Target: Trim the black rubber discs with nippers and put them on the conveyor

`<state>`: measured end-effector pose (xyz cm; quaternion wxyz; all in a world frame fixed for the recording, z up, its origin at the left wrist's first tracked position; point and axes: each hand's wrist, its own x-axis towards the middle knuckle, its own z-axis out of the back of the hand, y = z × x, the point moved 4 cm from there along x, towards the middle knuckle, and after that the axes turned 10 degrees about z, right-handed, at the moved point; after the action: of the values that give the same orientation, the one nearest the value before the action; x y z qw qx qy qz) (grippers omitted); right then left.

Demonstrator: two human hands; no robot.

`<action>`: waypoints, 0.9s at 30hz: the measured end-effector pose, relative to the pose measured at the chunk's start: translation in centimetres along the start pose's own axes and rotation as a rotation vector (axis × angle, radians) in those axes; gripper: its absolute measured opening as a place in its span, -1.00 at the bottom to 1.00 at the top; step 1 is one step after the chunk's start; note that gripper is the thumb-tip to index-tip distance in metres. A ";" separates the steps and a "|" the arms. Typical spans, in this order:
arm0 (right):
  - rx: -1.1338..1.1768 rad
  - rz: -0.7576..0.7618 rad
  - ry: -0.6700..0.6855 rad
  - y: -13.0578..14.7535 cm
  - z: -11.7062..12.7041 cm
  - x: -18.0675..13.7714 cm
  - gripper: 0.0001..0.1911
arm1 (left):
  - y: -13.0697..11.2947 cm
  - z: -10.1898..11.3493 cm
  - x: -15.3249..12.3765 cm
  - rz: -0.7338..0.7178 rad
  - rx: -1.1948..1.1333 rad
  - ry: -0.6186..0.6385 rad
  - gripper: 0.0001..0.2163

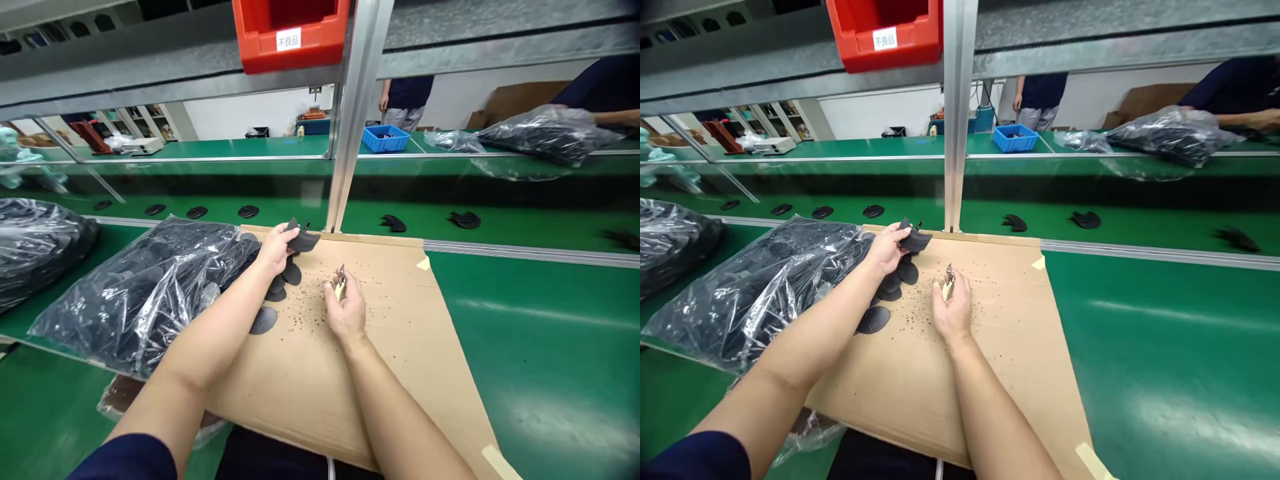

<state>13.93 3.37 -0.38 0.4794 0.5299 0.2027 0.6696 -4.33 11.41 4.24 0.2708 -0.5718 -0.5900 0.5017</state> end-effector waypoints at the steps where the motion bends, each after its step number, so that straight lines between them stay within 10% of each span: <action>1: -0.002 0.028 0.012 0.1 0.0 -0.1 -0.59 | 0.4 0.9 -1.6 0.018 -0.071 0.015 -0.80; 8: -0.173 0.187 0.352 1.1 -2.9 0.5 -0.74 | 3.0 6.7 -5.7 -0.140 -0.358 -0.132 -0.65; 18: -0.420 0.247 0.669 1.5 -9.0 4.1 -0.77 | 5.1 8.1 -4.9 -0.289 -0.227 -0.257 -0.64; 27: 0.084 0.054 0.063 -1.6 -1.8 1.9 -0.82 | 6.1 6.1 -6.7 0.183 -0.131 0.002 -0.63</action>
<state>13.02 6.12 -1.31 0.4320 0.5333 0.2312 0.6895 -5.98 2.43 -1.66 0.1866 -0.6402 -0.5664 0.4843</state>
